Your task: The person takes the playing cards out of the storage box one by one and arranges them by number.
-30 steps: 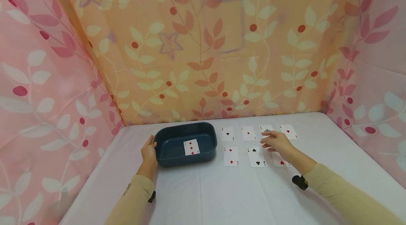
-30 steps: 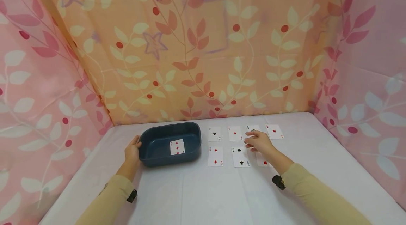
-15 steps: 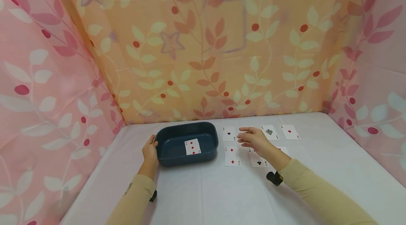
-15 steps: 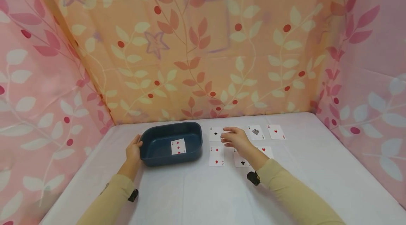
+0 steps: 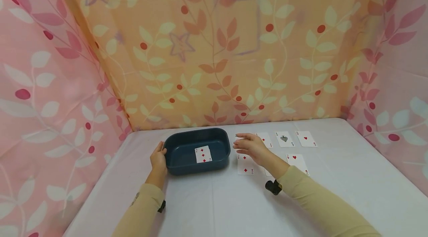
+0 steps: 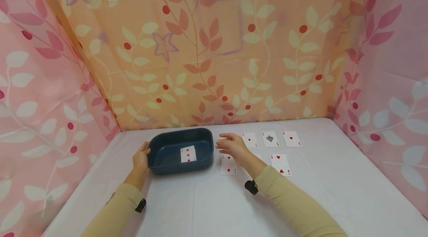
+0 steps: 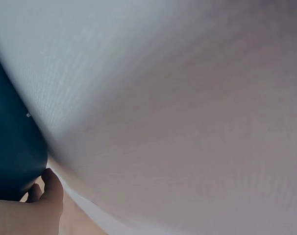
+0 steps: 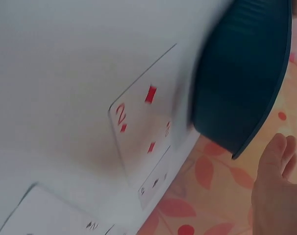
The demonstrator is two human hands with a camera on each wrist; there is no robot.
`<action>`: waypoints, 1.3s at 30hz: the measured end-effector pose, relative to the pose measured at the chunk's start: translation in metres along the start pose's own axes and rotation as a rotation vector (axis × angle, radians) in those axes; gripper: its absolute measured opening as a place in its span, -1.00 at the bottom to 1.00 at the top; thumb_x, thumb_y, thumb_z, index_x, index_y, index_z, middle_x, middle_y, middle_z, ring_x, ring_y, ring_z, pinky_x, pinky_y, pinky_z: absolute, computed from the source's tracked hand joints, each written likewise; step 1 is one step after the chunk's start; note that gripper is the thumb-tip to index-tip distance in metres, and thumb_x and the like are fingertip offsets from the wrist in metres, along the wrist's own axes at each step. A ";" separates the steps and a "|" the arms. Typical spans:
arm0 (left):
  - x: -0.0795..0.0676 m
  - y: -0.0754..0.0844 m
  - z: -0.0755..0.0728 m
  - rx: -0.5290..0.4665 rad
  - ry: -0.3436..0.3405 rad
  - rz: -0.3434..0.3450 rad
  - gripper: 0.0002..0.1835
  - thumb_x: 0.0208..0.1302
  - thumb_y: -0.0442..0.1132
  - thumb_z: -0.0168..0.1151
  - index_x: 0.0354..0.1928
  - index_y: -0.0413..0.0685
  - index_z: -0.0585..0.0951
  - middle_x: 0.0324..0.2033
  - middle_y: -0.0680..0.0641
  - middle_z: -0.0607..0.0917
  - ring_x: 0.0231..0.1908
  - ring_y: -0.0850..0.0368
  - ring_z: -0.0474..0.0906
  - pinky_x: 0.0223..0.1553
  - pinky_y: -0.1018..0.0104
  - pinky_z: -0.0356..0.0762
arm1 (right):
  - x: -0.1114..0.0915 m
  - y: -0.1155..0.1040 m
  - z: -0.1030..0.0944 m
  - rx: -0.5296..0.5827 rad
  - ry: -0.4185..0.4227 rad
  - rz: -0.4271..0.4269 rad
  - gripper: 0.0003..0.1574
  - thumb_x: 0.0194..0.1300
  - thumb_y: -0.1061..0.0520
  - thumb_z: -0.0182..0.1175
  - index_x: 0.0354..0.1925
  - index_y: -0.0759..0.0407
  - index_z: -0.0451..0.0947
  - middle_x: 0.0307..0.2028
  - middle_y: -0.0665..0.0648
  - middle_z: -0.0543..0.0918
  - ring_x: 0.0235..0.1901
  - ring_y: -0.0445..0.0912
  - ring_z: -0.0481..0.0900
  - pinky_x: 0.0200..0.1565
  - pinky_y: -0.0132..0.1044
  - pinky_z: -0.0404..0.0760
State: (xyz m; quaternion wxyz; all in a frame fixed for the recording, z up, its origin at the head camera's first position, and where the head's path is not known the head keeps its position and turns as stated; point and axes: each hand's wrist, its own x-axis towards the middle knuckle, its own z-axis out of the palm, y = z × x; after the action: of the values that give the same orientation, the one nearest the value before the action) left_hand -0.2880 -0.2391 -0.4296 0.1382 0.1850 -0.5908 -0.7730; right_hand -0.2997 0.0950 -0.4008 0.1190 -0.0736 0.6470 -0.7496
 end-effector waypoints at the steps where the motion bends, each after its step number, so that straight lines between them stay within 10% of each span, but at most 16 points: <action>1: 0.000 0.000 0.000 -0.001 0.000 0.000 -0.43 0.46 -0.49 -0.23 0.47 -0.15 0.09 0.44 -0.12 0.11 0.45 0.09 -0.07 0.41 0.35 -0.14 | 0.001 0.001 0.003 0.006 -0.012 -0.003 -0.39 0.40 0.30 0.08 0.33 0.51 0.19 -0.07 0.31 0.62 -0.18 -0.08 0.69 0.02 -0.13 0.60; 12: 0.000 -0.003 -0.003 -0.006 -0.004 0.025 -0.45 0.48 -0.47 -0.25 0.47 -0.24 0.05 0.46 -0.13 0.07 0.45 0.05 -0.07 0.41 0.34 -0.13 | 0.025 0.010 0.050 -0.051 -0.071 0.026 -0.33 0.37 0.35 0.13 0.37 0.44 0.19 0.17 0.48 0.47 0.06 0.09 0.59 0.17 -0.08 0.47; 22: 0.002 -0.004 -0.002 -0.007 -0.007 0.039 -0.44 0.47 -0.49 -0.25 0.47 -0.27 0.06 0.45 -0.17 0.09 0.45 0.04 -0.05 0.41 0.33 -0.12 | 0.050 0.014 0.085 -0.605 -0.189 -0.018 0.01 0.12 0.25 0.43 0.43 0.30 0.15 -0.38 0.17 0.51 -0.39 -0.07 0.45 -0.27 -0.24 0.49; 29: -0.001 -0.007 0.003 -0.034 -0.003 0.028 -0.44 0.45 -0.50 -0.25 0.47 -0.27 0.06 0.45 -0.18 0.10 0.45 0.03 -0.06 0.42 0.32 -0.13 | 0.060 0.030 0.095 -0.737 -0.144 0.080 0.11 -0.01 0.28 0.51 0.43 0.28 0.16 0.35 0.33 0.29 0.21 0.11 0.33 0.28 0.00 0.31; 39: -0.001 -0.012 0.007 -0.012 0.006 0.027 -0.44 0.45 -0.50 -0.22 0.46 -0.28 0.10 0.43 -0.18 0.14 0.45 0.02 -0.04 0.42 0.29 -0.13 | 0.094 0.061 0.096 -1.058 -0.147 0.096 0.10 -0.10 0.29 0.55 0.37 0.32 0.25 0.29 0.33 0.40 0.27 0.17 0.34 0.32 0.03 0.25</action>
State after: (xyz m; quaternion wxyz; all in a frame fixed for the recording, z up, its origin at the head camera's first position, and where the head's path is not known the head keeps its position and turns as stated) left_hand -0.2897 -0.2298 -0.4392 0.1514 0.1787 -0.5883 -0.7740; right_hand -0.3598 -0.0304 -0.4506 0.1448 -0.1462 0.9290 -0.3076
